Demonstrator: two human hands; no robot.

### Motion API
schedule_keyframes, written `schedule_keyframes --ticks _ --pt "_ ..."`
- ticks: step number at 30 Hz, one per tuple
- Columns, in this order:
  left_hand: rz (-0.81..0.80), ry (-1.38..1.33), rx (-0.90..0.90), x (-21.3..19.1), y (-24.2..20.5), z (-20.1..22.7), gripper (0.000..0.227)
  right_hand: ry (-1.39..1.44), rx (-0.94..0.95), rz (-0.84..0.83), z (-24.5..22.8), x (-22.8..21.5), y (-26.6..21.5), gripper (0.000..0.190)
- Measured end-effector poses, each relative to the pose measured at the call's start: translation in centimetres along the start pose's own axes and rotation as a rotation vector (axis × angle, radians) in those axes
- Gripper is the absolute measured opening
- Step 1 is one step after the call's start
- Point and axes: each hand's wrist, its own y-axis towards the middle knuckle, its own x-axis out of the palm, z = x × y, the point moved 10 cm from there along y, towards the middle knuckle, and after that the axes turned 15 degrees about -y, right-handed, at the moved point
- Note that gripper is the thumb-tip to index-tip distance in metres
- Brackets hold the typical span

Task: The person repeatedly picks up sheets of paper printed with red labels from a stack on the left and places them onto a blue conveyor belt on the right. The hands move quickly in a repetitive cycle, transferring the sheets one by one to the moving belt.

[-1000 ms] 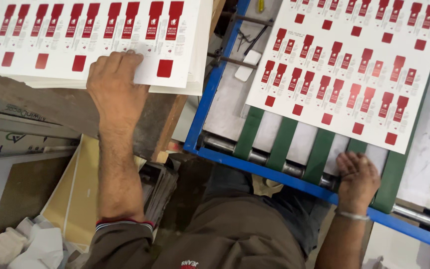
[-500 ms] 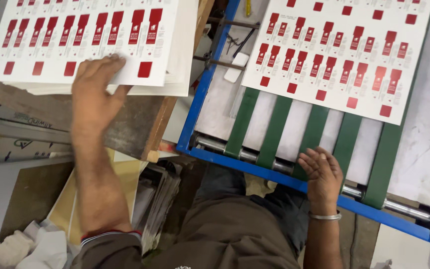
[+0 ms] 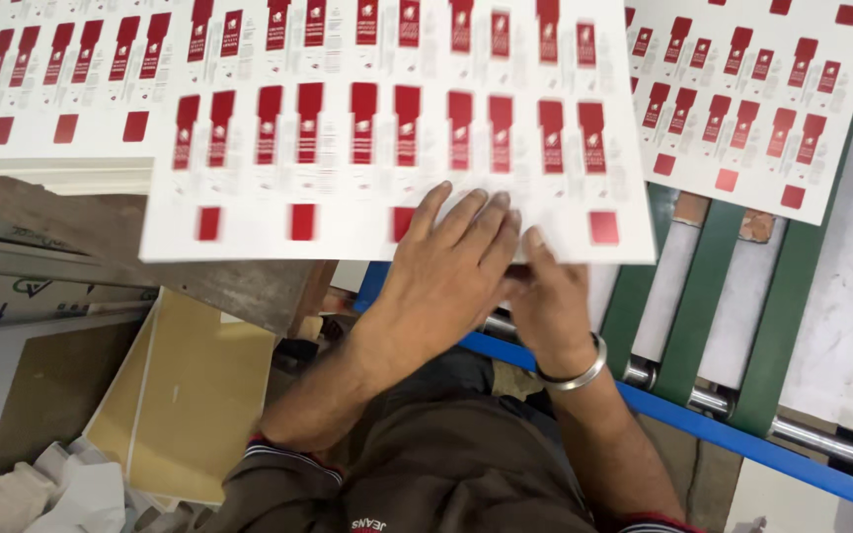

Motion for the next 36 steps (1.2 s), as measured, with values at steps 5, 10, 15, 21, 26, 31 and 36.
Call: schedule_keyframes --ticks 5,10,15,21,26,31,36 --pt "-0.009 0.005 -0.148 -4.9 -3.0 -5.3 0.065 -0.172 -0.15 0.411 -1.8 -13.9 1.9 0.041" --pt "0.08 0.354 -0.325 -9.6 -5.3 -13.8 0.071 -0.283 -0.343 0.814 -4.9 -28.6 -1.1 0.028" --pt "0.167 0.31 -0.323 -9.4 -6.9 -15.6 0.053 -0.393 -0.253 0.903 -4.9 -33.8 -4.4 0.024" --pt "0.292 0.272 -0.3 -9.6 -8.3 -15.2 0.034 -0.411 -0.268 0.793 -2.8 -32.3 -5.8 0.033" --pt "0.323 0.3 -0.292 -9.8 -8.4 -15.1 0.031 -0.439 -0.254 0.726 -2.4 -31.2 -4.3 0.035" --pt "0.344 0.275 -0.286 -9.7 -8.9 -15.2 0.026 -0.25 -0.172 0.748 -0.6 -33.4 -2.2 0.034" --pt "0.294 0.301 -0.31 -9.7 -8.9 -15.6 0.03 -0.23 -0.04 0.619 1.4 -34.2 -0.5 0.037"
